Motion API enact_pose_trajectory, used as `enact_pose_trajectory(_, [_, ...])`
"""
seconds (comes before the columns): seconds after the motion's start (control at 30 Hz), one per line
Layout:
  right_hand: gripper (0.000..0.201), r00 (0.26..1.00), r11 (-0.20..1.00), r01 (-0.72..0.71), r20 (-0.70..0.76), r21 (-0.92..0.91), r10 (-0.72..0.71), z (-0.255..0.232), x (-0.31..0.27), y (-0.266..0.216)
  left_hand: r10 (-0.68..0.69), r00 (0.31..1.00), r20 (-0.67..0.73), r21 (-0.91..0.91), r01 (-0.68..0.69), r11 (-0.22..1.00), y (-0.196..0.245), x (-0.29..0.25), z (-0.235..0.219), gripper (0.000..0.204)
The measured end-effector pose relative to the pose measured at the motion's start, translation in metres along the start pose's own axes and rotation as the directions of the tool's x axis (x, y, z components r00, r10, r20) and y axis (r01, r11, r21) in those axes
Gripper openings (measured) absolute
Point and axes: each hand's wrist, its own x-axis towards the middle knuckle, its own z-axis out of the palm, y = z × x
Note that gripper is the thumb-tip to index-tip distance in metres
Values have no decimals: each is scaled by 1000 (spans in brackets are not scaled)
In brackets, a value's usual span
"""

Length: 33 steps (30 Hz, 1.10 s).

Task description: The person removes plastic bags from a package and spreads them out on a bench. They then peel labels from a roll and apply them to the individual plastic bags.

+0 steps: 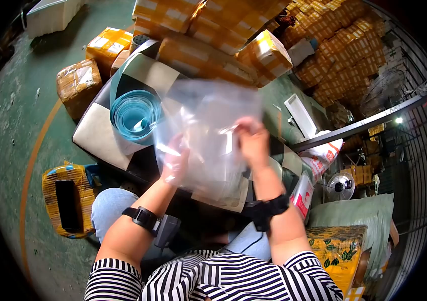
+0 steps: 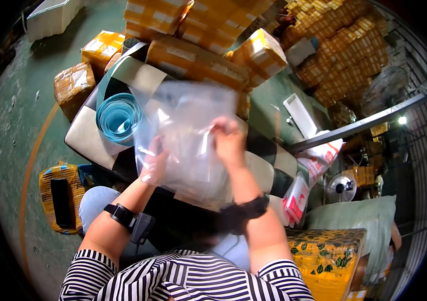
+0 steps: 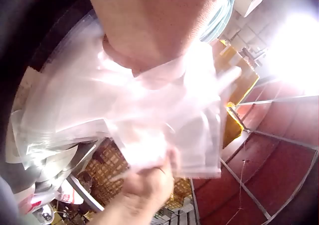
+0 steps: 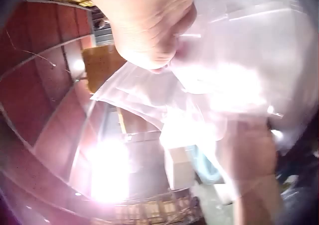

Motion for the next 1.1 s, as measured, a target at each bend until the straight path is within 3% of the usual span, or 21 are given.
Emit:
enact_pose_trajectory(0.03, [18, 991, 986, -126, -21, 108, 129, -12, 11, -29, 146, 987, -73, 292, -119, 949, -39, 10, -3, 44])
enact_pose_trajectory(0.07, [10, 989, 981, -62, -121, 183, 85, -18, 18, -45, -30, 996, -84, 156, 43, 987, -24, 9, -2, 44])
enact_pose_trajectory(0.1, [9, 992, 926, -43, -97, 374, 85, -25, 24, -63, -205, 976, -67, 18, 207, 978, -8, 7, 1, 44])
enact_pose_trajectory(0.13, [9, 984, 863, -42, -126, 504, 122, -29, 31, -76, -190, 979, -79, 19, 192, 981, -9, 7, 3, 43])
enact_pose_trajectory(0.23, [7, 986, 749, -169, 98, 640, 138, -49, 40, -98, -156, 982, -106, 26, 160, 987, -15, 8, 5, 43])
enact_pose_trajectory(0.33, [8, 942, 655, -333, 205, 679, 266, -38, 29, -89, -182, 978, -103, 28, 186, 982, -26, 12, 0, 42])
enact_pose_trajectory(0.37, [8, 906, 668, -328, 23, 668, 422, -25, 24, -75, -211, 973, -96, 18, 214, 977, -34, 14, -3, 42])
enact_pose_trajectory(0.4, [7, 892, 707, -357, -1, 611, 451, -19, 17, -47, -239, 967, -88, 8, 241, 971, -37, 15, -3, 42])
enact_pose_trajectory(0.43, [10, 859, 761, -480, 57, 436, 509, -21, 15, -1, -214, 974, -77, -18, 214, 977, -33, 14, -1, 41])
enact_pose_trajectory(0.5, [18, 781, 765, -619, 35, 179, 624, -18, -2, 47, -162, 985, -61, -73, 158, 985, -18, 10, 3, 40])
enact_pose_trajectory(0.53, [20, 791, 786, -607, -9, 119, 612, -15, -10, 69, -233, 972, -14, -77, 231, 970, -11, 9, 1, 39])
enact_pose_trajectory(0.57, [19, 837, 838, -545, -36, 31, 546, -16, -17, 96, -204, 979, -11, -29, 203, 979, -12, 8, 0, 39])
enact_pose_trajectory(0.63, [16, 804, 769, -581, -39, -268, 594, -13, -22, 103, -150, 989, 3, 67, 150, 987, -17, 7, 0, 38])
enact_pose_trajectory(0.67, [18, 818, 777, -566, -69, -274, 572, -11, -24, 110, -200, 980, 11, 6, 200, 980, -15, 8, 2, 37])
enact_pose_trajectory(0.77, [23, 865, 732, -456, -59, -507, 499, -3, -24, 125, -144, 990, 5, 73, 144, 987, -21, 6, 4, 37])
enact_pose_trajectory(0.8, [25, 887, 674, -416, -110, -610, 448, 6, -25, 99, -140, 990, 2, 101, 140, 985, -23, 5, 6, 36])
enact_pose_trajectory(0.87, [24, 871, 706, -466, -133, -533, 474, 13, -28, 101, -126, 992, -12, 162, 126, 979, -18, 6, 6, 34])
enact_pose_trajectory(0.97, [24, 854, 796, -516, -123, -316, 505, 23, -28, 107, -198, 980, 31, 87, 195, 977, 1, 4, 6, 31])
enact_pose_trajectory(1.03, [26, 867, 847, -498, -87, -186, 491, 22, -28, 106, -163, 986, 22, 20, 163, 986, -7, 4, 7, 27])
enact_pose_trajectory(1.07, [34, 865, 849, -498, -28, -179, 501, 23, -28, 82, -148, 989, 27, 17, 148, 989, -21, 8, 5, 28])
enact_pose_trajectory(1.1, [32, 919, 880, -391, -72, -268, 387, 17, -22, 87, -132, 991, 33, 14, 131, 991, -22, 10, 6, 28])
